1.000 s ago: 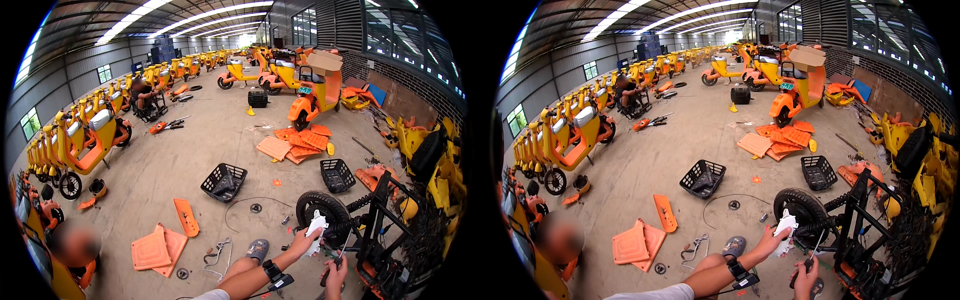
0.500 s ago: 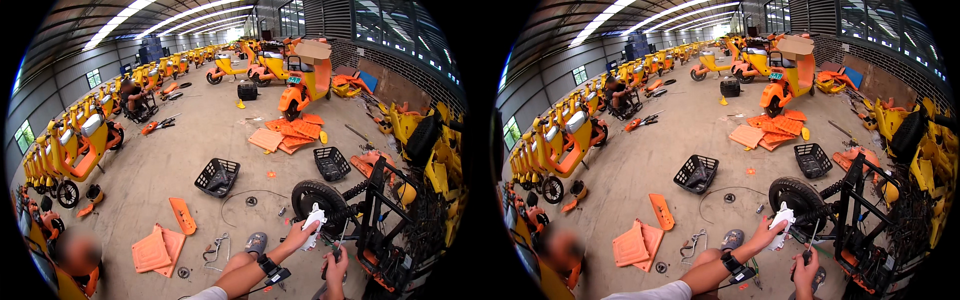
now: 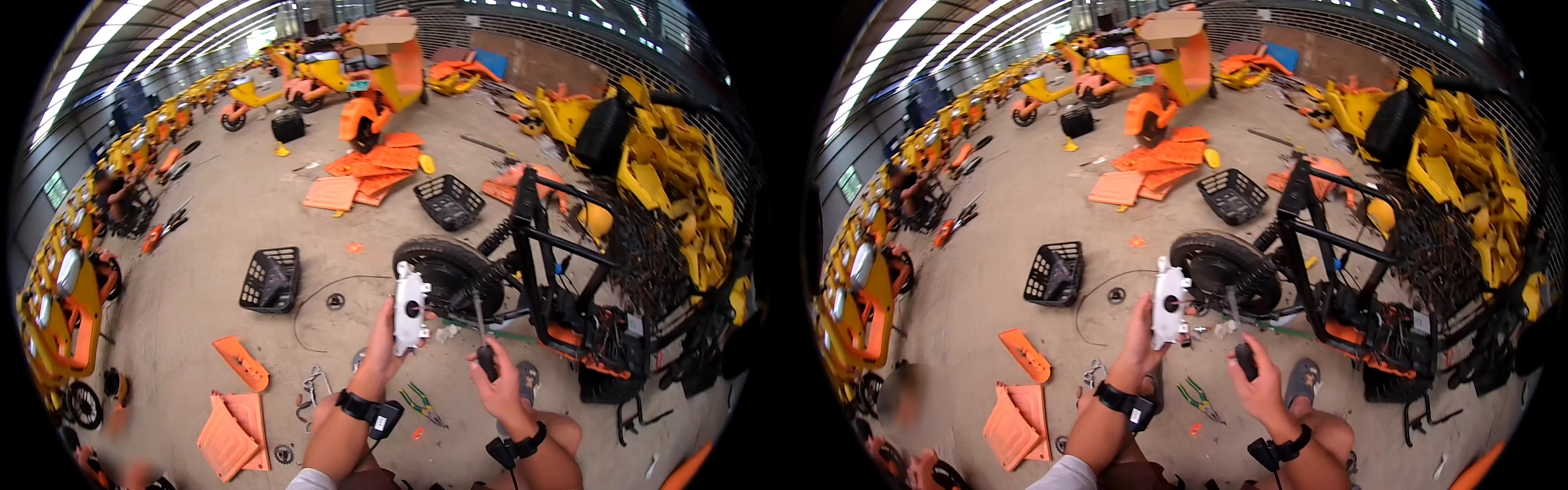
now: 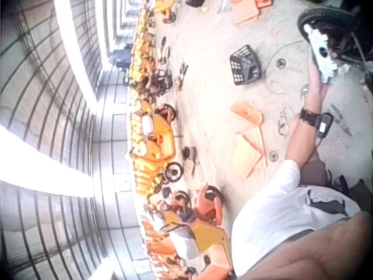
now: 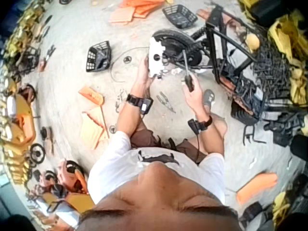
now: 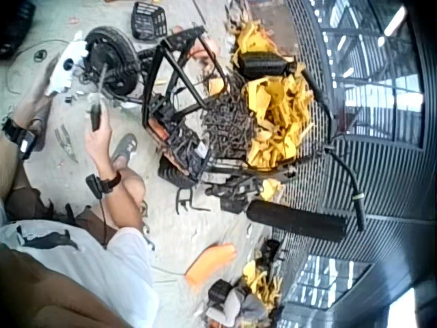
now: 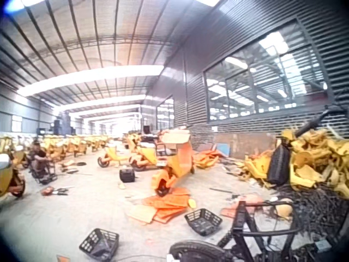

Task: The person uses a screwdriver to tighten screws on a white plastic component and wipes it with a cloth while sitting near a scooter frame.

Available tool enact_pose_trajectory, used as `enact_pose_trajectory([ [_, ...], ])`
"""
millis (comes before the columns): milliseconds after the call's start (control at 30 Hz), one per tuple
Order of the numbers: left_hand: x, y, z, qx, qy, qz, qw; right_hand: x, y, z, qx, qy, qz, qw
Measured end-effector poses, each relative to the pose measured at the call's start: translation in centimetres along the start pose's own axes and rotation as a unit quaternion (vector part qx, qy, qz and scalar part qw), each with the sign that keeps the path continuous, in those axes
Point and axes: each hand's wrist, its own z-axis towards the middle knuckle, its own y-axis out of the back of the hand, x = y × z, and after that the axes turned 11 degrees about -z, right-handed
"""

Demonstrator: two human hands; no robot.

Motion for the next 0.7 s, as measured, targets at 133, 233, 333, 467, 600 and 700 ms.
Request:
enact_pose_trajectory([
  [133, -0.3, 0.1, 0.1, 0.015, 0.003, -0.01, 1.0, 3.4, 0.9, -0.7, 0.043, -0.028, -0.008, 0.999],
  [233, -0.5, -0.5, -0.6, -0.012, 0.012, -0.017, 1.0, 3.5, 0.5, -0.9, 0.046, -0.029, -0.053, 0.997],
  [333, -0.7, 0.7, -0.7, 0.06, 0.033, -0.084, 0.994, 3.0, 0.2, -1.1, 0.025, 0.028, -0.086, 0.996],
  [467, -0.9, 0.3, -0.6, 0.038, 0.035, -0.039, 0.998, 3.1, 0.2, -0.7, -0.005, 0.073, -0.114, 0.991],
  [600, -0.8, 0.3, -0.8, 0.024, 0.03, -0.027, 0.999, 3.2, -0.1, -0.6, -0.004, 0.068, -0.111, 0.991],
  [700, -0.8, 0.3, -0.9, 0.034, 0.04, -0.031, 0.998, 3.2, -0.2, -0.7, -0.012, 0.094, -0.119, 0.988],
])
